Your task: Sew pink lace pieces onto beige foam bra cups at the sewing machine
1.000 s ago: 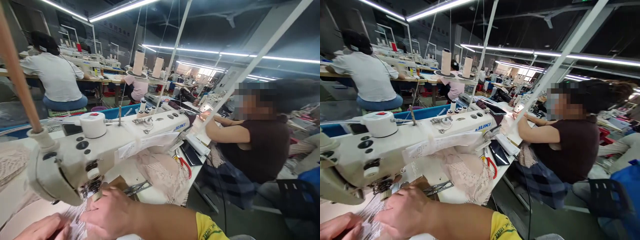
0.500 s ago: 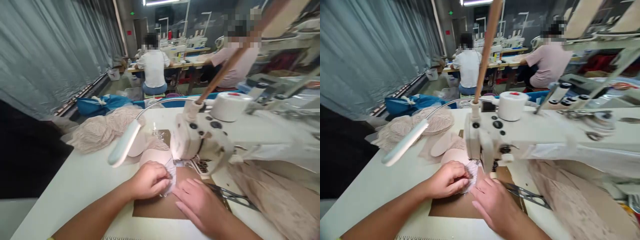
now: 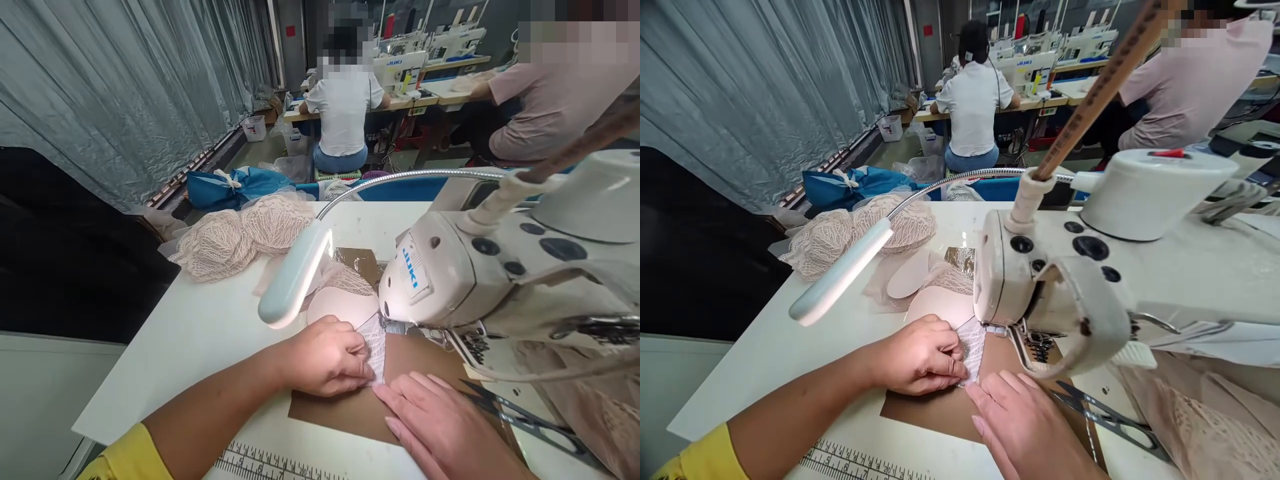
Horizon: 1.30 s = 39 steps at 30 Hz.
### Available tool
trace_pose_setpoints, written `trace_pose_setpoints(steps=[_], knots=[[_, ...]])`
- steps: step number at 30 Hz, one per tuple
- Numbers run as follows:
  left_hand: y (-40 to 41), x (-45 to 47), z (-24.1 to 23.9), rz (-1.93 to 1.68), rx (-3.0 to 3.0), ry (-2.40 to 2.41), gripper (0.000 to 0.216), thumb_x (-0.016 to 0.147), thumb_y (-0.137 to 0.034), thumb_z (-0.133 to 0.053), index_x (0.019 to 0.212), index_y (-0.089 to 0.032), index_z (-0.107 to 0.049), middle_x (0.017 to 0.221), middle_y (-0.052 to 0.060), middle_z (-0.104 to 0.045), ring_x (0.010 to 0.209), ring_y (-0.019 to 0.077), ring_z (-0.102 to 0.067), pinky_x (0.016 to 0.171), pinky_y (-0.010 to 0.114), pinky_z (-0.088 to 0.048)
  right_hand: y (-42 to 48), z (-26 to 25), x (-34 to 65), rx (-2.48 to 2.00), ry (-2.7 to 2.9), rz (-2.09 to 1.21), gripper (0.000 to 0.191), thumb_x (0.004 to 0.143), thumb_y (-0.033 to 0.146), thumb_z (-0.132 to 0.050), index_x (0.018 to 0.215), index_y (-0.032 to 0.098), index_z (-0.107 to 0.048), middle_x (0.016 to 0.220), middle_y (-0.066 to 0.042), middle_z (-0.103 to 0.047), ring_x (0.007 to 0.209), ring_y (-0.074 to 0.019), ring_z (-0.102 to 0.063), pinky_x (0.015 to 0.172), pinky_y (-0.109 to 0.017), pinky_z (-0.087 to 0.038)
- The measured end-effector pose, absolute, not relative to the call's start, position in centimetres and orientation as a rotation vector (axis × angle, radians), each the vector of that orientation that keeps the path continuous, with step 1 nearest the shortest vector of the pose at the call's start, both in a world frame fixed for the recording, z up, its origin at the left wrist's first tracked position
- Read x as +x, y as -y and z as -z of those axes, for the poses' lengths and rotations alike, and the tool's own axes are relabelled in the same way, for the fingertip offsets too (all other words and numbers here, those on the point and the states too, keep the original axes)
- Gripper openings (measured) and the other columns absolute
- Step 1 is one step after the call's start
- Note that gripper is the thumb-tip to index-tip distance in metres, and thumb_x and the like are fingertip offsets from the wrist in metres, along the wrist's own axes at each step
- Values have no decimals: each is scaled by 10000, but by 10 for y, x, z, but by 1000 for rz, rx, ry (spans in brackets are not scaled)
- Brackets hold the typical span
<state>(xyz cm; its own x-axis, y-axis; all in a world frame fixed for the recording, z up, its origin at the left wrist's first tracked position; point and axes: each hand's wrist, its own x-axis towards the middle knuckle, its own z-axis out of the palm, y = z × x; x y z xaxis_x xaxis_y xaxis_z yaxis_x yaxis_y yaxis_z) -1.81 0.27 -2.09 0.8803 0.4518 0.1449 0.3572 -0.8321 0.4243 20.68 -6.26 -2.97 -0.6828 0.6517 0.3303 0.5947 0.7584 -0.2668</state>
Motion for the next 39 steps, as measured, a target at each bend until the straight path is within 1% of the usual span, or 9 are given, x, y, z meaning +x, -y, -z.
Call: trace_pose_setpoints(steps=[7,13,17,22,26,29,31,36,39], knots=[[-3,-17,20,-308,2766,-539,229,945,-350,-496,1021,-252,-688,923,42,-634,807,151,-539,790,323,-369,65,30,207,-943,2546,-173,272,864,129,-436,1060,174,-618,734,-32,-614,635,-184,-540,579,-320,-386],[-3,-16,20,-290,2808,-523,225,954,-352,-488,1027,-250,-675,896,40,-617,784,151,-524,768,323,-359,65,34,208,-921,2555,-209,293,852,93,-423,1036,179,-635,689,-25,-600,603,-171,-530,565,-312,-382],[-3,-16,21,-286,2803,-532,214,947,-349,-500,1018,-255,-678,894,38,-615,783,149,-523,765,324,-362,64,39,213,-944,2422,-254,289,860,74,-408,1005,192,-629,703,-26,-607,636,-163,-538,582,-302,-376],[-3,-14,21,-288,2796,-543,209,941,-330,-505,999,-250,-689,885,33,-621,768,147,-519,748,322,-361,62,39,215,-995,2426,-202,336,869,56,-402,1112,184,-597,787,-38,-636,686,-161,-553,609,-291,-391],[-2,-14,20,-282,2789,-556,195,932,-326,-523,1021,-255,-682,886,34,-623,765,148,-528,752,322,-375,60,36,212,-982,2465,-91,360,862,71,-376,1115,166,-613,762,-45,-635,670,-176,-548,585,-301,-380],[-1,-14,18,-323,2777,-549,216,919,-345,-536,1052,-235,-667,936,51,-626,811,163,-542,777,323,-396,59,35,210,-988,2491,-26,346,842,70,-377,1057,161,-633,712,-33,-623,634,-176,-540,573,-305,-371],[-1,-13,17,-372,2762,-591,257,928,-351,-508,1085,-202,-647,974,72,-629,841,175,-541,774,315,-412,60,35,210,-1002,2478,-6,338,834,71,-378,1029,172,-635,707,-26,-622,627,-177,-538,575,-309,-364],[-2,-5,16,-394,2798,-827,289,933,-245,-454,1177,-148,-576,1200,94,-607,900,207,-526,762,331,-414,62,36,210,-1042,2446,-59,293,803,62,-394,927,206,-618,714,-19,-622,641,-180,-528,593,-315,-349],[-4,-1,17,-331,2858,-853,286,921,-231,-463,1177,-151,-563,1234,82,-600,894,216,-523,748,342,-396,61,36,209,-1051,2441,-73,293,779,57,-413,933,211,-609,749,-22,-635,673,-188,-535,602,-321,-342]])
